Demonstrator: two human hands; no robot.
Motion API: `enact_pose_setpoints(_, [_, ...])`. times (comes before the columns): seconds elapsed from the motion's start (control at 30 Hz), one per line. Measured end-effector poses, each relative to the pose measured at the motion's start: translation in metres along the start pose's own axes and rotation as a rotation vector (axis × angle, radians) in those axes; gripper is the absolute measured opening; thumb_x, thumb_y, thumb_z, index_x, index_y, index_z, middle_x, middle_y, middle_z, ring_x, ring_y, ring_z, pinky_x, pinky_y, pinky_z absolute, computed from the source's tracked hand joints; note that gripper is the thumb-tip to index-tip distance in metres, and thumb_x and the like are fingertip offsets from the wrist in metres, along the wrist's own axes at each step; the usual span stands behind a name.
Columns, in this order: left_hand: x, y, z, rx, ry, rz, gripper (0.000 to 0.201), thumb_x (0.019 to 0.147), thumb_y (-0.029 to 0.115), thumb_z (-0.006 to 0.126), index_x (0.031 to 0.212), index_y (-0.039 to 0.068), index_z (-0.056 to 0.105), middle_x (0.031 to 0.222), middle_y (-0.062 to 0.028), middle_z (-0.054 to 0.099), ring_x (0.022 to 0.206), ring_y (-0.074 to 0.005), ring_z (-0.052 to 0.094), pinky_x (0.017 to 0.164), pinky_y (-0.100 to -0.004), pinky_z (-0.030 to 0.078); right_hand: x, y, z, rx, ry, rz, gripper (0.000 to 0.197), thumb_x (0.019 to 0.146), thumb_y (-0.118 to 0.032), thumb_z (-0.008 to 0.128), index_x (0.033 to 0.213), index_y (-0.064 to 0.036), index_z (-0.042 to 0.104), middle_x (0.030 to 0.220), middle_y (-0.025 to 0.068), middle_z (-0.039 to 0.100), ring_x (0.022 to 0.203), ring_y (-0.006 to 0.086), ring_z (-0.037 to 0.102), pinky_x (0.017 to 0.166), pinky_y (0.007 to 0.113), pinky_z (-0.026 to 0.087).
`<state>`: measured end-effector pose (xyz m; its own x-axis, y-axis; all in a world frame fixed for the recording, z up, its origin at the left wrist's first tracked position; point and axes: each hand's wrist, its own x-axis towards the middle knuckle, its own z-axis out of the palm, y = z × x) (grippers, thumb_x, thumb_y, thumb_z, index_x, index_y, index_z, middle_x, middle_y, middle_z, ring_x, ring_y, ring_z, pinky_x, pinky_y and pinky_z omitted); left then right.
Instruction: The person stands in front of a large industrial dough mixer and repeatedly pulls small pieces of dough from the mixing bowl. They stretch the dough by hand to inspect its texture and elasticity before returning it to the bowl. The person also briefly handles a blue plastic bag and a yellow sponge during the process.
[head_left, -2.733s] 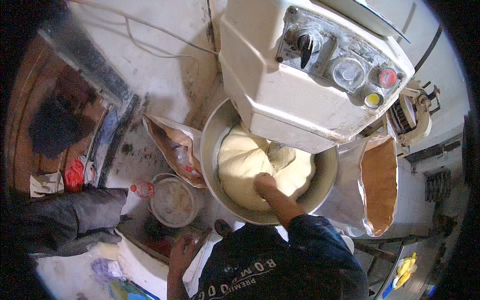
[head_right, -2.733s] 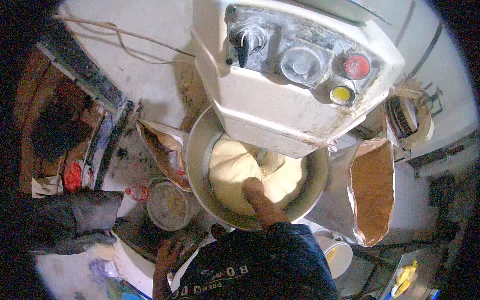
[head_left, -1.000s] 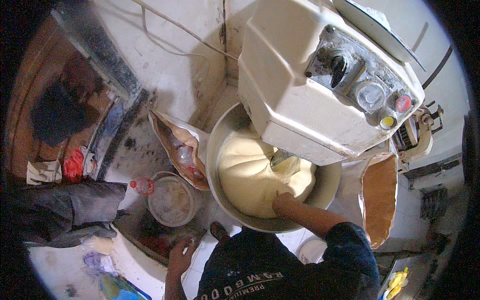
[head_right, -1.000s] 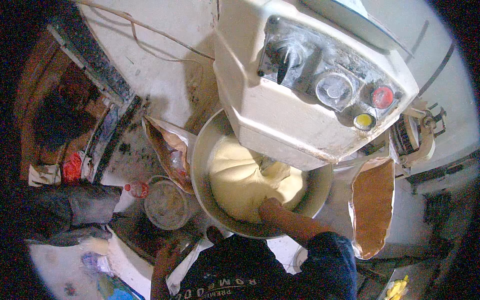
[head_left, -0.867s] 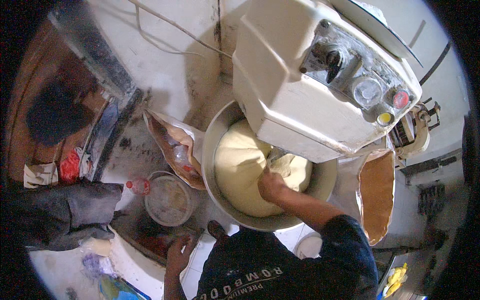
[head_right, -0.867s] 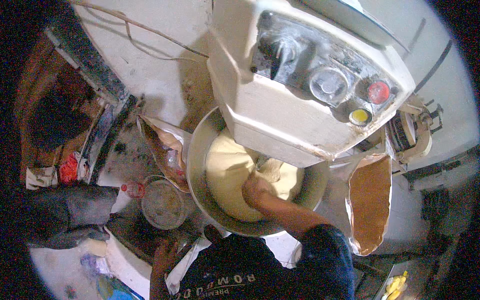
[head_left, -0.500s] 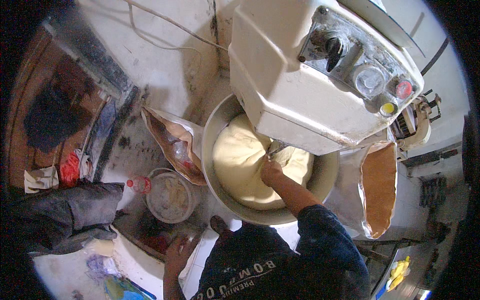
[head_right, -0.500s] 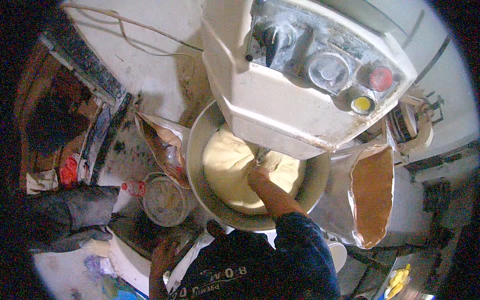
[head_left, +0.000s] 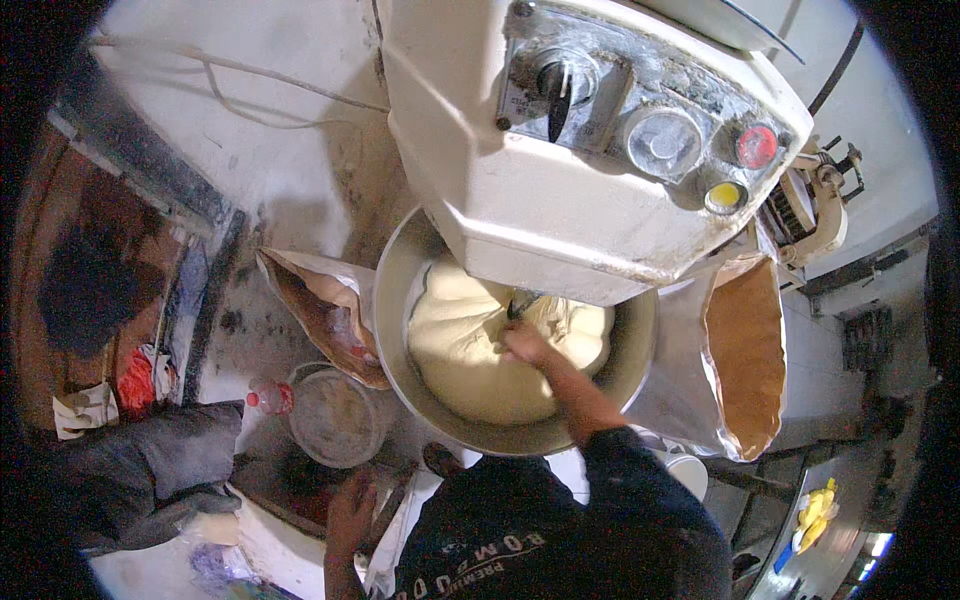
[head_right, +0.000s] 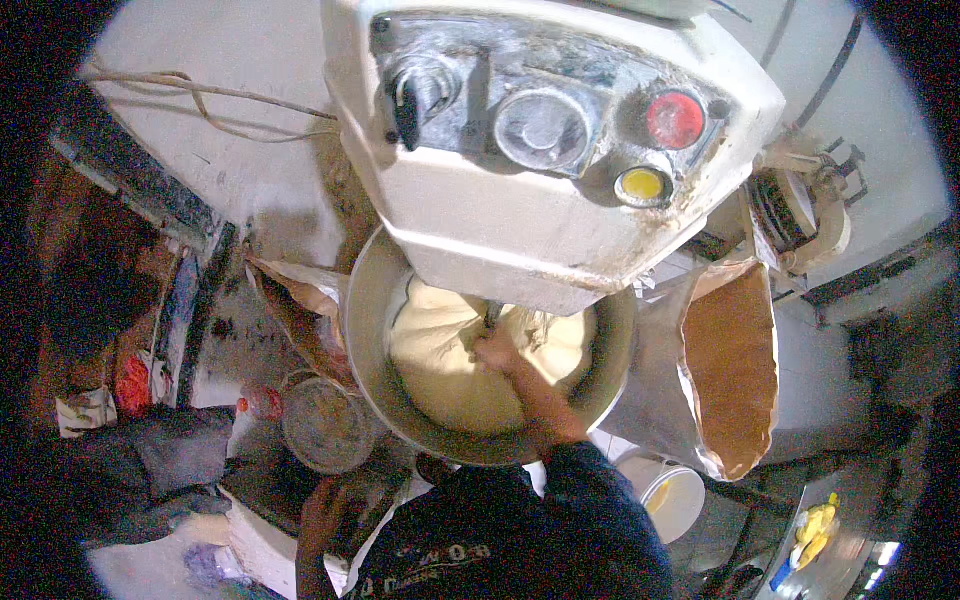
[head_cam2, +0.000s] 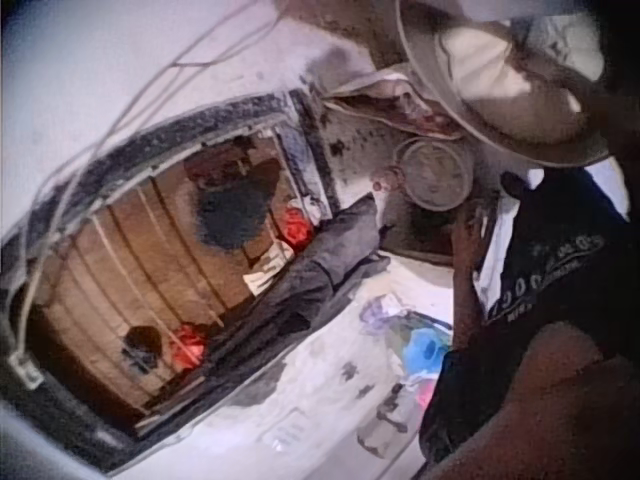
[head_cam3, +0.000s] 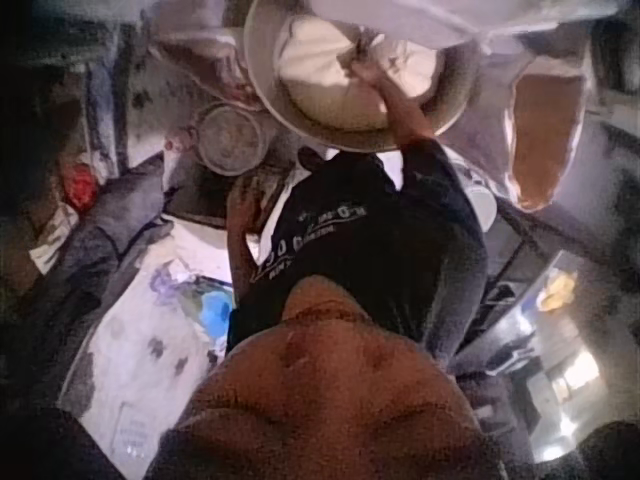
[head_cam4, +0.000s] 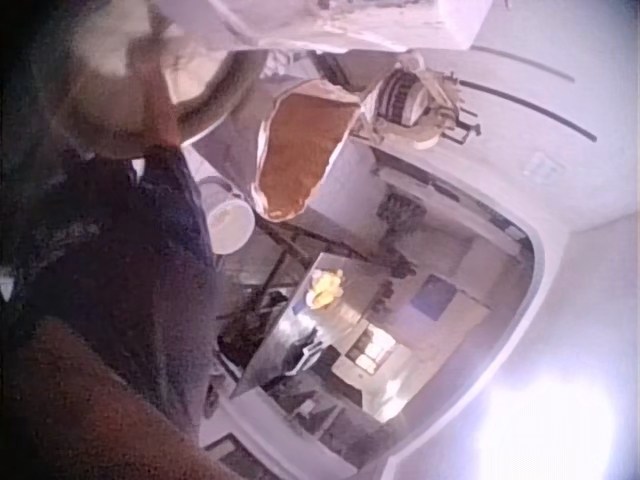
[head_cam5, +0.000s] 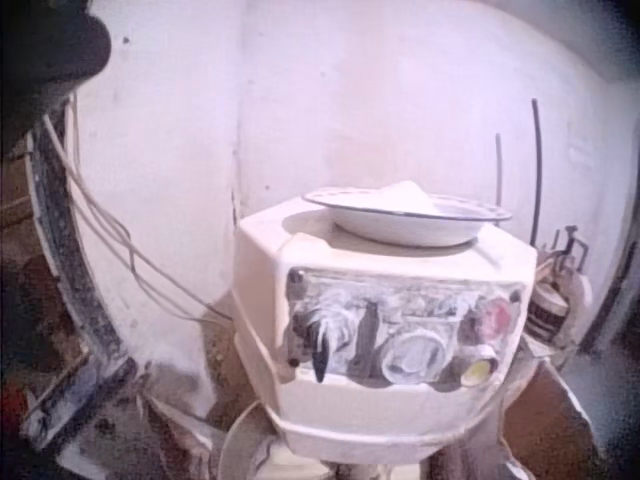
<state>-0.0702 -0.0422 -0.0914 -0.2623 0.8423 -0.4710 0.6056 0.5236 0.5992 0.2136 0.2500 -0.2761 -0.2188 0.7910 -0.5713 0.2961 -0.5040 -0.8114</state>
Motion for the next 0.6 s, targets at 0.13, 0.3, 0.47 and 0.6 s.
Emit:
enact_pose_setpoints(0.13, [-0.001, -0.009, 0.008, -0.031, 0.022, -0.039, 0.036, 0.086, 0.024, 0.051, 0.112, -0.001, 0.052, 0.106, -0.0218, 0.056, 0.099, -0.0328, 0.055, 0.085, -0.0395, 0.042, 0.004, -0.005, 0.011, -1.057, -0.294, -0.297, 0.021, 0.075, -0.017, 0.053, 0.083, -0.0005, 0.063, 0.084, 0.0168, 0.062, 0.071, 0.0289, 0.061, 0.066, 0.040, 0.049])
enact_pose_setpoints(0.3, [0.003, 0.061, 0.003, -0.111, -0.028, -0.115, 0.030, 0.085, 0.024, 0.052, 0.104, 0.002, 0.056, 0.103, -0.0207, 0.057, 0.096, -0.0336, 0.056, 0.082, -0.0398, 0.043, -0.055, -0.070, -0.002, -1.230, -0.579, -0.100, 0.036, 0.076, -0.033, 0.056, 0.086, 0.0017, 0.063, 0.091, 0.0218, 0.061, 0.080, 0.0305, 0.062, 0.070, 0.038, 0.049])
enact_pose_setpoints(0.47, [-0.005, 0.030, 0.021, -0.125, 0.067, -0.128, 0.030, 0.084, 0.026, 0.053, 0.101, 0.001, 0.058, 0.102, -0.0196, 0.058, 0.096, -0.0327, 0.056, 0.082, -0.0400, 0.043, -0.070, -0.107, 0.043, -1.335, -0.154, -0.198, 0.050, 0.074, -0.044, 0.060, 0.088, 0.0041, 0.062, 0.088, 0.0215, 0.061, 0.086, 0.0315, 0.061, 0.071, 0.039, 0.049])
enact_pose_setpoints(0.6, [-0.021, 0.014, 0.033, -0.104, 0.176, -0.134, 0.032, 0.083, 0.026, 0.055, 0.103, 0.000, 0.057, 0.102, -0.0187, 0.059, 0.096, -0.0308, 0.057, 0.083, -0.0385, 0.044, 0.006, 0.024, 0.063, -1.260, -0.088, -0.543, 0.018, 0.073, -0.011, 0.051, 0.081, -0.0034, 0.066, 0.074, 0.0192, 0.062, 0.069, 0.0328, 0.062, 0.065, 0.044, 0.050])
